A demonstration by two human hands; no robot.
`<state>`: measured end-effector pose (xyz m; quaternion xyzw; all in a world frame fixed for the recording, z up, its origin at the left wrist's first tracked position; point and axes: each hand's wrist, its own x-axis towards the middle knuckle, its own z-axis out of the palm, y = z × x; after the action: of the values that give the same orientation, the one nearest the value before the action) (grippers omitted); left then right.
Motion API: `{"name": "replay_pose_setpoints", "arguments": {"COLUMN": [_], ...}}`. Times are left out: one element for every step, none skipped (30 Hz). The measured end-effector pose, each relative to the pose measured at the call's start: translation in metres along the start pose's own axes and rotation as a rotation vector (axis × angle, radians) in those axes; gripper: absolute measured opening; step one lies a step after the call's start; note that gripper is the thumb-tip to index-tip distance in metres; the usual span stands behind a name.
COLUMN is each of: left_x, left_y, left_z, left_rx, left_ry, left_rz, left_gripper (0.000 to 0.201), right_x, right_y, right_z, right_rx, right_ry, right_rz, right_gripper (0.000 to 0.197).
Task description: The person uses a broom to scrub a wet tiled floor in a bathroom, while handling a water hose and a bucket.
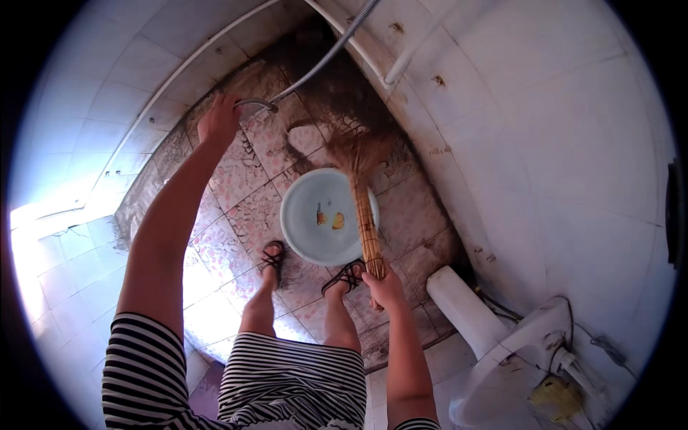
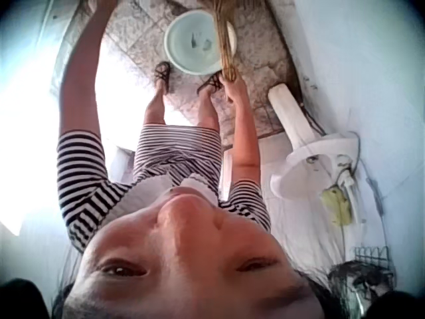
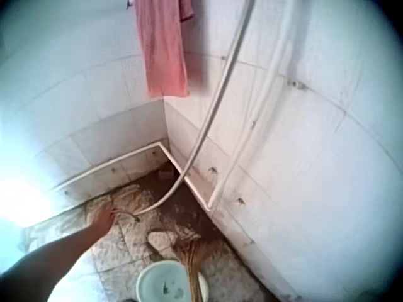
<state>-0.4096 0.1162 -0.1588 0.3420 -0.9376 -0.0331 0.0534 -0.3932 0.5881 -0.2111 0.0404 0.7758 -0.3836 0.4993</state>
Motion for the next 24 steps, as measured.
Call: {"name": "replay_pose_setpoints", "arguments": {"left_x": [0.003, 0.004, 0.006, 0.011, 0.018, 0.026, 0.034, 0.044, 0.051, 0.059, 0.069, 0.075, 0.081, 0.096, 0.105, 0.112, 0.118, 0.125, 0.134, 0.144, 0.150, 0.159, 0.169, 0.178], "left_y": [-0.007, -0.018, -0.034, -0.040, -0.047, -0.054, -0.059, -0.061, -0.077, -0.096, -0.100, -0.106, -0.124, -0.125, -0.133, -0.168, -0.179, -0.183, -0.191, -0.171, -0.199, -0.195, -0.187, -0.182], "left_z": [-0.003, -0.005, -0.005, -0.005, -0.004, -0.001, 0.002, 0.006, 0.007, 0.003, 0.001, -0.003, -0.010, -0.013, -0.010, -0.020, -0.032, -0.042, -0.051, -0.054, -0.062, -0.070, -0.079, -0.084], "left_rx": [0.023, 0.016, 0.039, 0.043, 0.033, 0.036, 0.036, 0.020, 0.007, -0.001, -0.065, -0.070, -0.083, -0.145, -0.225, -0.184, -0.247, -0.319, -0.360, -0.429, -0.408, -0.462, -0.498, -0.507], "left_ry": [0.013, 0.024, 0.054, 0.082, 0.094, 0.074, 0.052, 0.055, 0.030, 0.004, 0.025, 0.007, 0.000, 0.012, 0.090, 0.087, 0.082, 0.082, 0.072, 0.078, 0.054, 0.036, 0.021, 0.026], "left_rz": [-0.026, -0.032, 0.037, 0.114, 0.118, 0.193, 0.269, 0.286, 0.261, 0.232, 0.241, 0.240, 0.220, 0.223, 0.322, 0.299, 0.331, 0.365, 0.362, 0.386, 0.313, 0.274, 0.248, 0.259], "left_gripper": [0.020, 0.020, 0.020, 0.020, 0.020, 0.019, 0.019, 0.019, 0.019, 0.019, 0.019, 0.019, 0.019, 0.019, 0.019, 0.019, 0.019, 0.019, 0.019, 0.019, 0.019, 0.019, 0.018, 0.018], "right_x": [0.009, 0.019, 0.034, 0.052, 0.077, 0.106, 0.134, 0.159, 0.171, 0.175, 0.180, 0.180, 0.164, 0.154, 0.146, 0.120, 0.098, 0.074, 0.050, 0.031, 0.008, -0.004, -0.017, -0.026], "right_y": [-0.007, -0.016, -0.036, -0.044, -0.047, -0.050, -0.061, -0.078, -0.118, -0.157, -0.169, -0.177, -0.188, -0.165, -0.140, -0.157, -0.151, -0.143, -0.154, -0.110, -0.180, -0.197, -0.209, -0.219], "right_z": [0.002, 0.007, 0.021, 0.031, 0.043, 0.058, 0.065, 0.067, 0.082, 0.099, 0.104, 0.110, 0.129, 0.138, 0.147, 0.176, 0.185, 0.188, 0.197, 0.185, 0.198, 0.195, 0.192, 0.190], "right_rx": [0.039, 0.080, -0.082, -0.086, -0.078, -0.064, -0.071, -0.077, -0.074, -0.073, 0.016, 0.102, 0.146, 0.145, 0.138, 0.248, 0.309, 0.253, 0.292, 0.240, 0.409, 0.410, 0.402, 0.395], "right_ry": [-0.074, -0.153, -0.139, -0.122, -0.068, -0.018, 0.026, 0.079, 0.047, 0.010, 0.018, 0.021, -0.016, 0.097, 0.203, 0.042, 0.057, 0.099, 0.156, 0.302, 0.131, 0.153, 0.179, 0.199], "right_rz": [0.085, 0.170, 0.160, 0.152, 0.100, 0.051, 0.011, -0.022, 0.022, 0.066, 0.054, 0.048, -0.008, -0.152, -0.308, -0.069, 0.015, 0.016, -0.057, -0.113, 0.152, 0.145, 0.182, 0.218], "right_gripper": [0.056, 0.055, 0.050, 0.050, 0.047, 0.044, 0.042, 0.040, 0.040, 0.039, 0.036, 0.032, 0.034, 0.038, 0.042, 0.049, 0.048, 0.049, 0.051, 0.052, 0.050, 0.050, 0.049, 0.048]}}
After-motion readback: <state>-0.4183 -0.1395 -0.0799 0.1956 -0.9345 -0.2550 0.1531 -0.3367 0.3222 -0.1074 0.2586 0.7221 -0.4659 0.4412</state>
